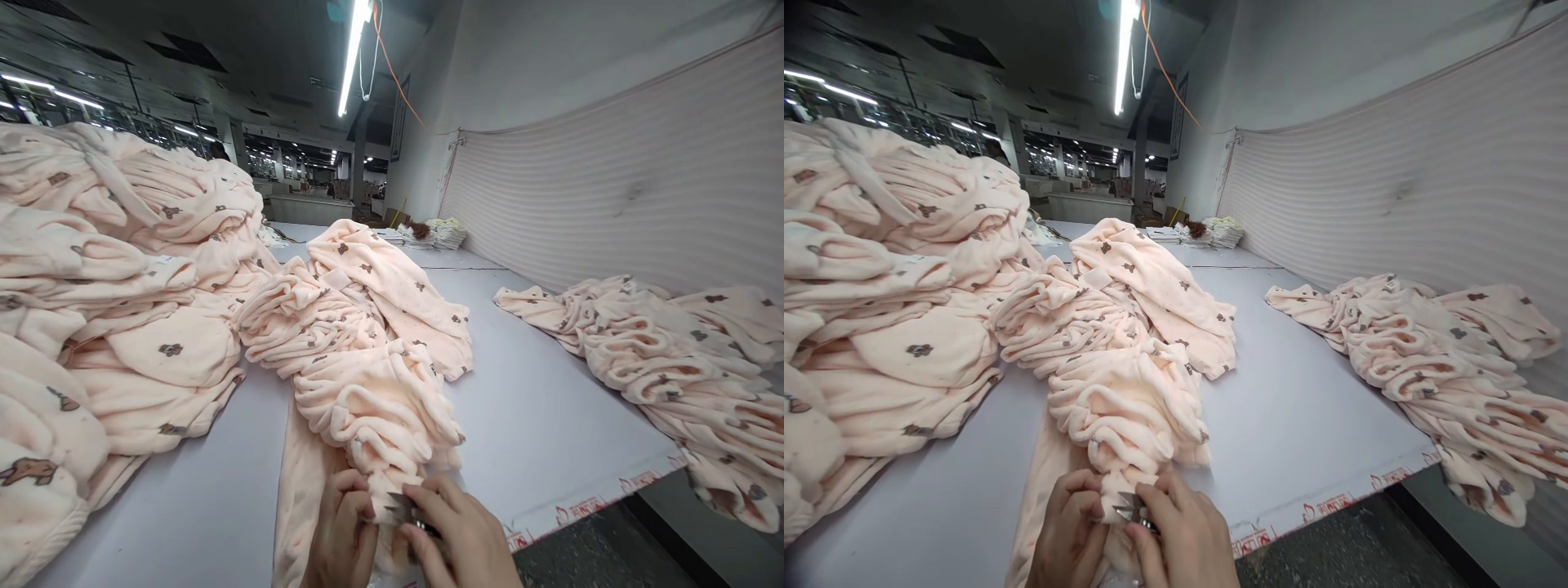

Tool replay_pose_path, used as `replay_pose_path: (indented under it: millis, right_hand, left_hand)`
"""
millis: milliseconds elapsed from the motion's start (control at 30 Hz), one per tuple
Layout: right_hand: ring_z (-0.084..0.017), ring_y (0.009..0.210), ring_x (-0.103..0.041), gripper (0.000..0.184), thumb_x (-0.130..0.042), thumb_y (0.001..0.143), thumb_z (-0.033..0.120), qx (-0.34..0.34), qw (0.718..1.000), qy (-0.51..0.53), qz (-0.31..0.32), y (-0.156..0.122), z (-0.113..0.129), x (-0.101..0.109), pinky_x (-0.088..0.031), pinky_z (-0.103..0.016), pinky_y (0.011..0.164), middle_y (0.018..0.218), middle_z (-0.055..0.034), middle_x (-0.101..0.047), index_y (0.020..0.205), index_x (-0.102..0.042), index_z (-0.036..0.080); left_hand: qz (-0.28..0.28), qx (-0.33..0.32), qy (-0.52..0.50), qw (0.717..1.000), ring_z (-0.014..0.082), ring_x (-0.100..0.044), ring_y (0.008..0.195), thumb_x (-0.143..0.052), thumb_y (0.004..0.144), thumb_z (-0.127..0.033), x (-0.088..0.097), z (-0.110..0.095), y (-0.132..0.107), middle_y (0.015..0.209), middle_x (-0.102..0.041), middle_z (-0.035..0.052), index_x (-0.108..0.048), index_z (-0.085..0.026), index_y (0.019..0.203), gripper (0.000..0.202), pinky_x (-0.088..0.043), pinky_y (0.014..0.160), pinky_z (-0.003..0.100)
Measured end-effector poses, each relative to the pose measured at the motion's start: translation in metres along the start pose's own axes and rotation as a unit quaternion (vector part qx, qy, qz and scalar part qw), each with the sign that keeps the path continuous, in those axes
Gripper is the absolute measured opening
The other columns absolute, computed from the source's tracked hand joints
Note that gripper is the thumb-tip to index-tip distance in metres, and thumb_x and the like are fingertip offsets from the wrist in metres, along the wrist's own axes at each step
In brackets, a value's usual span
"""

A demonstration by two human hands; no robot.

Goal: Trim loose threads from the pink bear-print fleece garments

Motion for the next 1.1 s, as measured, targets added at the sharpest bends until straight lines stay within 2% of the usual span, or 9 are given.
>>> replay_pose_path:
  millis: [100,200,367,567,733,933,1000,1067,1100]
  right_hand:
    - [-0.020,0.071,-0.066,0.023,-0.053,0.088,0.026,-0.014,0.997,-0.072,-0.026,0.000,-0.003,-0.008,-0.051,-0.027,0.063,0.097,-0.0045,-0.068,0.109,-0.062,0.028]
    - [-0.018,0.072,-0.067,0.023,-0.050,0.091,0.030,-0.019,0.999,-0.036,-0.015,-0.003,-0.009,-0.015,-0.050,-0.024,0.061,0.092,-0.0021,-0.068,0.112,-0.060,0.029]
    - [-0.021,0.076,-0.066,0.031,-0.058,0.086,0.028,0.018,0.996,-0.085,-0.029,-0.002,0.000,-0.009,-0.049,-0.027,0.063,0.098,-0.0031,-0.069,0.117,-0.058,0.028]
    - [-0.020,0.072,-0.067,0.018,-0.055,0.087,0.026,0.018,0.993,-0.117,0.006,0.006,0.008,-0.005,-0.049,-0.027,0.060,0.089,-0.0019,-0.071,0.102,-0.064,0.029]
    - [-0.020,0.072,-0.068,0.020,-0.059,0.083,0.024,0.006,0.993,-0.113,0.046,0.006,0.006,-0.008,-0.050,-0.027,0.060,0.087,0.0004,-0.070,0.102,-0.063,0.029]
    - [-0.020,0.073,-0.068,0.017,-0.051,0.090,0.027,-0.009,0.995,-0.093,0.019,0.005,0.003,-0.007,-0.049,-0.026,0.059,0.086,-0.0002,-0.069,0.101,-0.063,0.030]
    - [-0.020,0.075,-0.068,0.022,-0.056,0.086,0.029,-0.029,0.998,-0.060,0.015,0.000,-0.005,-0.010,-0.050,-0.025,0.060,0.089,-0.0006,-0.069,0.107,-0.061,0.030]
    - [-0.020,0.074,-0.067,0.030,-0.057,0.080,0.024,-0.043,0.998,-0.036,0.003,-0.003,-0.013,-0.014,-0.051,-0.026,0.061,0.090,-0.0010,-0.068,0.109,-0.058,0.029]
    - [-0.020,0.074,-0.067,0.031,-0.054,0.078,0.020,-0.046,0.998,-0.030,-0.008,-0.003,-0.017,-0.015,-0.051,-0.026,0.062,0.090,-0.0012,-0.068,0.108,-0.058,0.028]
  left_hand:
    - [-0.015,-0.012,-0.004,1.000,0.0155,-0.054,0.085,-0.041,0.083,-0.002,0.006,-0.003,0.002,0.092,-0.048,0.0027,-0.043,-0.023,0.083,0.021,-0.048,0.074,0.026]
    - [-0.016,-0.009,-0.015,1.000,0.0167,-0.055,0.088,-0.042,0.081,-0.002,0.010,0.001,0.004,0.094,-0.050,0.0033,-0.043,-0.023,0.090,0.023,-0.050,0.075,0.028]
    - [0.051,-0.060,-0.009,0.997,0.0165,-0.057,0.090,-0.044,0.078,0.002,0.004,0.000,0.003,0.095,-0.051,0.0046,-0.044,-0.022,0.096,0.030,-0.052,0.076,0.027]
    - [0.031,-0.029,0.014,0.999,0.0165,-0.057,0.086,-0.039,0.083,0.001,0.006,0.000,0.004,0.089,-0.050,0.0039,-0.043,-0.023,0.083,0.024,-0.051,0.075,0.027]
    - [0.066,-0.068,0.030,0.995,0.0162,-0.057,0.086,-0.044,0.082,0.003,0.001,-0.009,0.007,0.089,-0.051,0.0039,-0.046,-0.022,0.084,0.025,-0.052,0.076,0.026]
    - [0.065,-0.053,0.011,0.996,0.0157,-0.058,0.085,-0.044,0.081,0.003,0.004,-0.005,0.008,0.088,-0.052,0.0035,-0.047,-0.022,0.083,0.025,-0.051,0.076,0.025]
    - [0.061,-0.045,-0.004,0.997,0.0155,-0.058,0.084,-0.045,0.079,0.003,0.005,-0.002,0.007,0.088,-0.053,0.0033,-0.048,-0.022,0.082,0.025,-0.051,0.076,0.025]
    - [0.064,0.002,-0.043,0.997,0.0173,-0.060,0.089,-0.048,0.078,0.001,0.004,0.007,0.008,0.092,-0.057,0.0043,-0.052,-0.021,0.082,0.023,-0.050,0.078,0.027]
    - [0.083,0.052,-0.077,0.992,0.0182,-0.061,0.089,-0.050,0.078,-0.002,-0.001,0.015,0.009,0.093,-0.060,0.0047,-0.055,-0.021,0.083,0.020,-0.050,0.078,0.027]
Point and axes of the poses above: each hand's wrist, its own y-axis towards the middle knuckle, its own x-axis out of the back of the hand, z = x × y, the point moved 9 cm from there along y, towards the middle knuckle
